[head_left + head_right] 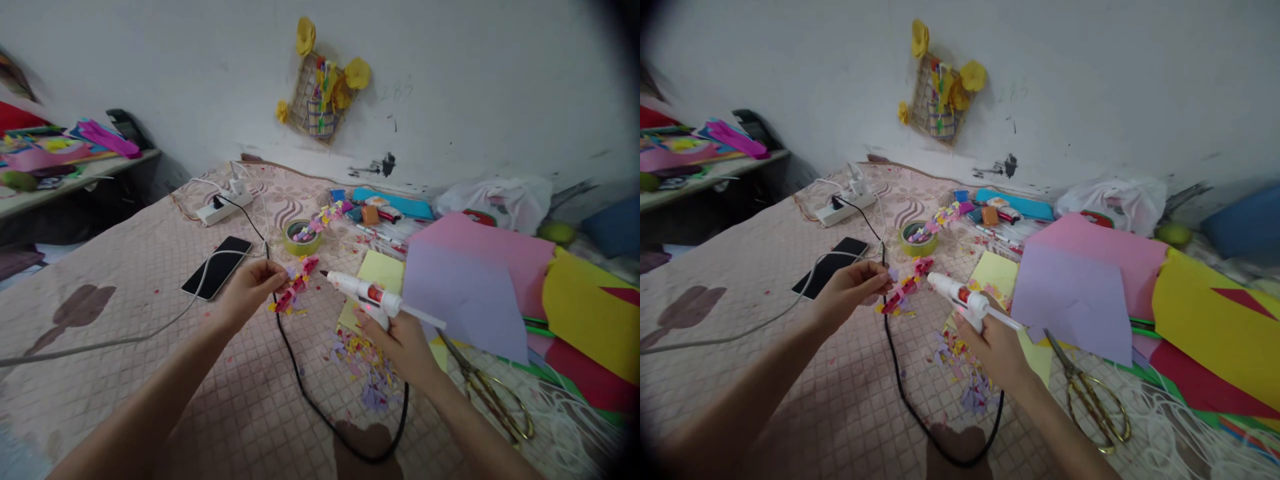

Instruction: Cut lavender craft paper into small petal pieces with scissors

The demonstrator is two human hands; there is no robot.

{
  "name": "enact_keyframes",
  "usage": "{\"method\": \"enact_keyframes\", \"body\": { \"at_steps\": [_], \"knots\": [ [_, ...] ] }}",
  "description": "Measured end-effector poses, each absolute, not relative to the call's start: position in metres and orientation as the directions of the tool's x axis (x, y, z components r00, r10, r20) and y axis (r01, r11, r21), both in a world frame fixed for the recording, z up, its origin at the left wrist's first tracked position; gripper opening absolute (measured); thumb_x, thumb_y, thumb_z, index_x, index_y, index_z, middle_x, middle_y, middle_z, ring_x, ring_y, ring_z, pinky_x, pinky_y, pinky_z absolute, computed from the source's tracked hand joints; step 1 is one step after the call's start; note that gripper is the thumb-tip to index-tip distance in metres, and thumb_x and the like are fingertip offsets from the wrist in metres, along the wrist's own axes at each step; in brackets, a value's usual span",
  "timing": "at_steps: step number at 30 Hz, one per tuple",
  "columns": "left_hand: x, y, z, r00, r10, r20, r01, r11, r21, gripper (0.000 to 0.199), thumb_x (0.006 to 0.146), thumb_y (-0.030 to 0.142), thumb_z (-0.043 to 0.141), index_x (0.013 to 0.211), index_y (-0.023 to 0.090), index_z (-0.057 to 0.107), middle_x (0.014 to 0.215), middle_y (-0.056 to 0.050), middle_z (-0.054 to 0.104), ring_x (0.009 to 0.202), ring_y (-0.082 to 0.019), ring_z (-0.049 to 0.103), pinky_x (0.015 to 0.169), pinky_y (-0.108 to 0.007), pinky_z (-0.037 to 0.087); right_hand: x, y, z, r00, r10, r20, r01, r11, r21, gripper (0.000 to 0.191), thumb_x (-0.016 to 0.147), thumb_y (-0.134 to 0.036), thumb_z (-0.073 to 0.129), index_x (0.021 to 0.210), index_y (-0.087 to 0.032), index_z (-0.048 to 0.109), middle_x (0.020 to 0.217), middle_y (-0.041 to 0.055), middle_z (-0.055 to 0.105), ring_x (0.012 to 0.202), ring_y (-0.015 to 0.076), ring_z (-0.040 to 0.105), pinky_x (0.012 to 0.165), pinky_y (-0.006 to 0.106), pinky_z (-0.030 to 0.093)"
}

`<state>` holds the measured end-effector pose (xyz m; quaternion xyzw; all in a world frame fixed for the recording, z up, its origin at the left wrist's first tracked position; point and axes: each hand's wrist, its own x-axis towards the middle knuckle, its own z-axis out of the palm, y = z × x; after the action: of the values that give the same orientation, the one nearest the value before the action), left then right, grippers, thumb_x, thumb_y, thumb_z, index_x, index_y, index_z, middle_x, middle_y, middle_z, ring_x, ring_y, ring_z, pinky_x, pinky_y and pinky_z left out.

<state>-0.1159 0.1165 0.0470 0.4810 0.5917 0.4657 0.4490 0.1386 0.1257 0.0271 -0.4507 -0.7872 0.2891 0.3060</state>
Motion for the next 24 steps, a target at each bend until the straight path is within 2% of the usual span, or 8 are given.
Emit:
{"method": "enact_keyframes", "body": {
  "at_steps": [2, 4, 7, 9, 14, 17, 20, 24],
  "knots": [
    [-0.120, 0.113, 0.043, -0.144, 0.990, -0.014, 0.244, 0.049, 0.968, 0.017, 0.074, 0.031, 0.059, 0.073, 0.015, 0.054, 0.067, -0.001, 0.061, 0.060, -0.010, 0.056, 0.054, -0.020, 0.044, 0.142, 0.131, 0.023, -0.374, 0.902, 0.218, 0.541, 0.403, -0.739, 0.024, 0.084, -0.037, 0.047, 0.088, -0.016, 0.058, 0.074, 0.0027, 0.060, 0.066, 0.0180, 0.053, 0.060, 0.027, 0.041],
    [-0.122, 0.109, 0.037, -0.151, 0.986, 0.072, 0.410, -0.004, 0.912, 0.014, 0.075, 0.029, 0.058, 0.074, 0.015, 0.055, 0.068, -0.001, 0.060, 0.061, -0.010, 0.056, 0.056, -0.022, 0.044, 0.146, 0.136, 0.019, -0.333, 0.917, 0.221, 0.565, 0.382, -0.731, 0.027, 0.084, -0.039, 0.047, 0.086, -0.015, 0.058, 0.070, 0.0022, 0.058, 0.061, 0.0168, 0.051, 0.057, 0.027, 0.040],
    [-0.121, 0.105, 0.032, -0.098, 0.972, 0.214, 0.679, -0.092, 0.728, 0.008, 0.077, 0.023, 0.053, 0.076, 0.017, 0.057, 0.074, -0.002, 0.060, 0.065, -0.012, 0.055, 0.061, -0.025, 0.044, 0.151, 0.140, 0.014, -0.281, 0.930, 0.238, 0.611, 0.365, -0.703, 0.030, 0.083, -0.042, 0.046, 0.080, -0.014, 0.059, 0.063, 0.0009, 0.054, 0.056, 0.0154, 0.048, 0.053, 0.026, 0.037],
    [-0.118, 0.103, 0.030, -0.022, 0.962, 0.271, 0.771, -0.157, 0.617, 0.007, 0.078, 0.019, 0.051, 0.075, 0.017, 0.057, 0.077, -0.002, 0.060, 0.068, -0.012, 0.054, 0.064, -0.026, 0.044, 0.154, 0.142, 0.012, -0.255, 0.933, 0.254, 0.645, 0.360, -0.674, 0.032, 0.083, -0.043, 0.046, 0.082, -0.014, 0.059, 0.060, 0.0002, 0.052, 0.055, 0.0152, 0.047, 0.052, 0.026, 0.036],
    [-0.114, 0.105, 0.030, 0.059, 0.943, 0.327, 0.836, -0.226, 0.501, 0.010, 0.080, 0.015, 0.047, 0.074, 0.016, 0.054, 0.081, -0.003, 0.058, 0.075, -0.014, 0.053, 0.070, -0.029, 0.043, 0.161, 0.157, 0.001, -0.163, 0.926, 0.342, 0.738, 0.344, -0.581, 0.032, 0.081, -0.043, 0.047, 0.072, -0.015, 0.058, 0.063, 0.0020, 0.054, 0.055, 0.0149, 0.046, 0.052, 0.026, 0.035],
    [-0.113, 0.105, 0.030, 0.066, 0.932, 0.356, 0.872, -0.227, 0.433, 0.011, 0.081, 0.016, 0.046, 0.075, 0.017, 0.055, 0.082, -0.004, 0.056, 0.079, -0.016, 0.052, 0.074, -0.031, 0.043, 0.167, 0.170, -0.010, -0.125, 0.933, 0.338, 0.745, 0.313, -0.588, 0.031, 0.081, -0.044, 0.049, 0.070, -0.016, 0.056, 0.061, 0.0012, 0.053, 0.053, 0.0147, 0.046, 0.050, 0.026, 0.034],
    [-0.112, 0.104, 0.031, 0.082, 0.923, 0.377, 0.912, -0.222, 0.345, 0.011, 0.081, 0.018, 0.047, 0.076, 0.017, 0.056, 0.083, -0.006, 0.055, 0.084, -0.018, 0.051, 0.078, -0.034, 0.043, 0.172, 0.178, -0.019, -0.154, 0.936, 0.317, 0.735, 0.323, -0.596, 0.029, 0.082, -0.042, 0.048, 0.077, -0.015, 0.058, 0.068, 0.0036, 0.056, 0.058, 0.0161, 0.048, 0.052, 0.027, 0.036],
    [-0.109, 0.104, 0.033, 0.117, 0.924, 0.363, 0.940, -0.220, 0.259, 0.013, 0.082, 0.020, 0.046, 0.075, 0.016, 0.056, 0.083, -0.007, 0.055, 0.082, -0.019, 0.051, 0.077, -0.035, 0.044, 0.174, 0.177, -0.021, -0.218, 0.913, 0.344, 0.703, 0.392, -0.593, 0.031, 0.083, -0.043, 0.047, 0.094, -0.015, 0.056, 0.086, 0.0078, 0.058, 0.074, 0.0203, 0.052, 0.063, 0.030, 0.039]
  ]
}}
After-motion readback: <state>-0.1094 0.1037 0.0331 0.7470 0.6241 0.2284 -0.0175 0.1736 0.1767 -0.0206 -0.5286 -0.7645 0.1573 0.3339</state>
